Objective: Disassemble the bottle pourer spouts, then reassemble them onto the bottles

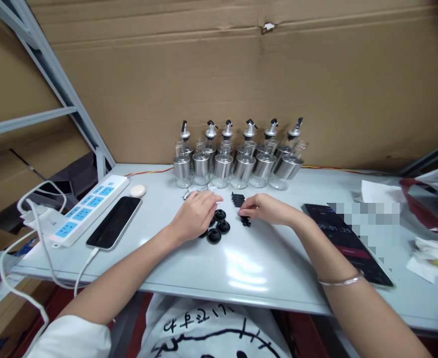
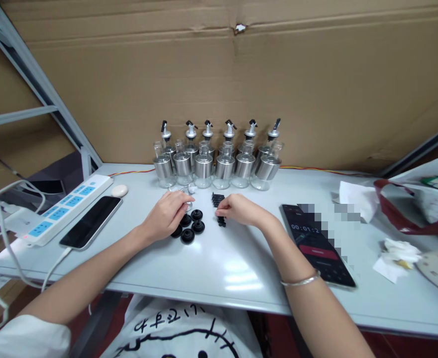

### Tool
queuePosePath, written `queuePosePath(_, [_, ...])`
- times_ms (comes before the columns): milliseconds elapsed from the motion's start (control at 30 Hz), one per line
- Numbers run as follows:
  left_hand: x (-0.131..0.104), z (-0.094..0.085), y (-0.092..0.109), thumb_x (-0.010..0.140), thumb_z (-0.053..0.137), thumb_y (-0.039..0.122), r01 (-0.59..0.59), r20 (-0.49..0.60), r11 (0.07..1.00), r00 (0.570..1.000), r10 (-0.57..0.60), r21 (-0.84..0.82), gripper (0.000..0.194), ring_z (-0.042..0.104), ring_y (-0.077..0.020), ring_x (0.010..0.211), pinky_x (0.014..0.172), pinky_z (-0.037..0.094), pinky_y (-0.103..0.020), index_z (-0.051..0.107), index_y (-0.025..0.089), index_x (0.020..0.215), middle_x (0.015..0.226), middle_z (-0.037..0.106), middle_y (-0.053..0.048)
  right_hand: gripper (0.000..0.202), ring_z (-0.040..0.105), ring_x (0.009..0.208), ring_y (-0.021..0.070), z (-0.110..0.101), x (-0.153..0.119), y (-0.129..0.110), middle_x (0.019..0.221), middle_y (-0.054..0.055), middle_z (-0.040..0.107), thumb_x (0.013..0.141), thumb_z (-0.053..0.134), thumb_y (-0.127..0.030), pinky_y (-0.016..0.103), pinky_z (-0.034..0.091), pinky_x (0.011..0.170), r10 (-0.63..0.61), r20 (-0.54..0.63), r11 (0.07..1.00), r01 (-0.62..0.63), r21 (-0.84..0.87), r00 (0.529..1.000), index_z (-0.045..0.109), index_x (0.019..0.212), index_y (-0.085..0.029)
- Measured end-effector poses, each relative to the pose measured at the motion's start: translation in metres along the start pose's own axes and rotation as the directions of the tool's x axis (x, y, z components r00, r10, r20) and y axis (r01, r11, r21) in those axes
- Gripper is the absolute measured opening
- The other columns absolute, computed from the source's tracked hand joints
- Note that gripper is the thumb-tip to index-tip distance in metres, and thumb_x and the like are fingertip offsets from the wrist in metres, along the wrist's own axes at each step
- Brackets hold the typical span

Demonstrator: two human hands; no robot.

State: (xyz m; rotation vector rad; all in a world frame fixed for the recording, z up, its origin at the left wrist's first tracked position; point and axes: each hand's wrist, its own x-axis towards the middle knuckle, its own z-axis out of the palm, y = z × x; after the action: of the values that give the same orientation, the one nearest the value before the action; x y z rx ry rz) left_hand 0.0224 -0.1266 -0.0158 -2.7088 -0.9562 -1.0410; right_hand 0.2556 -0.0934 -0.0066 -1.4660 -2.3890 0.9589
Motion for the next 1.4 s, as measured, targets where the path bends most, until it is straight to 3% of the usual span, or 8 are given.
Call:
queuePosePath(300, [0.0,0.0,0.0,0.092,0.036,0.013,-0.012,-0.01,1.0,1.0,0.013,0.013,0.02,0.058,-0.0188,0.086,0.076,0.043,-0.033,0.054,0.014,0.1,0.092,0.065,-0.007,0.029,0.054,0.058,0.0155,-0.002,-0.004,-0.01,0.06,0.003,0.065,0.077,0.056,-0.04,0.027,0.041,0.058,0.029,0.031,1.0,-0.029,0.012,0.999,0.069,0.069,-0.016])
queuePosePath(467, [0.002,-0.001,0.0,0.092,0.043,0.014,-0.046,-0.108,0.999,0.993,0.046,-0.004,0.015,0.057,-0.0201,0.094,0.082,0.046,-0.036,0.055,0.016,0.1,0.093,0.068,-0.006,0.03,0.058,0.062,0.0166,-0.016,-0.009,-0.004,0.068,0.005,0.067,0.083,0.049,-0.037,0.028,0.043,0.06,0.068,-0.249,0.998,-0.07,-0.001,0.966,0.069,0.08,-0.015])
queuePosePath(600, [0.001,0.0,-0.003,0.092,0.043,0.013,-0.068,-0.155,0.989,0.987,0.047,-0.133,0.016,0.058,-0.017,0.093,0.082,0.05,-0.034,0.055,0.017,0.102,0.095,0.067,-0.006,0.023,0.063,0.083,0.0223,-0.016,-0.002,0.014,0.095,0.009,0.069,0.082,0.051,-0.024,0.033,0.046,0.077,-0.006,-0.389,0.989,-0.052,-0.138,0.921,0.07,0.092,-0.017])
queuePosePath(833, [0.001,-0.001,-0.006,0.092,0.044,0.013,-0.068,-0.147,0.992,0.988,0.052,-0.105,0.016,0.06,-0.0173,0.091,0.08,0.051,-0.035,0.057,0.016,0.101,0.094,0.068,-0.006,0.033,0.056,0.108,0.0291,0.003,0.018,0.03,0.117,0.014,0.06,0.081,0.054,-0.02,0.043,0.042,0.096,-0.221,-0.282,0.938,0.124,-0.322,0.934,0.068,0.111,-0.018])
queuePosePath(1067, [0.002,-0.001,-0.005,0.091,0.047,0.015,-0.07,-0.129,0.997,0.99,0.064,-0.043,0.014,0.061,-0.0177,0.088,0.077,0.051,-0.033,0.058,0.015,0.098,0.092,0.07,-0.006,0.028,0.059,0.106,0.0262,0.002,0.019,0.03,0.117,0.01,0.064,0.084,0.052,-0.025,0.042,0.044,0.096,-0.216,-0.225,0.957,0.16,-0.24,0.95,0.072,0.103,-0.021])
queuePosePath(1400, [0.002,-0.002,-0.005,0.091,0.046,0.016,-0.058,-0.13,0.997,0.99,0.052,-0.043,0.014,0.061,-0.0175,0.088,0.077,0.051,-0.033,0.059,0.015,0.097,0.091,0.07,-0.006,0.026,0.062,0.1,0.0262,0.006,0.022,0.029,0.11,0.009,0.067,0.082,0.053,-0.023,0.041,0.047,0.092,-0.231,-0.267,0.959,0.172,-0.226,0.936,0.074,0.096,-0.021])
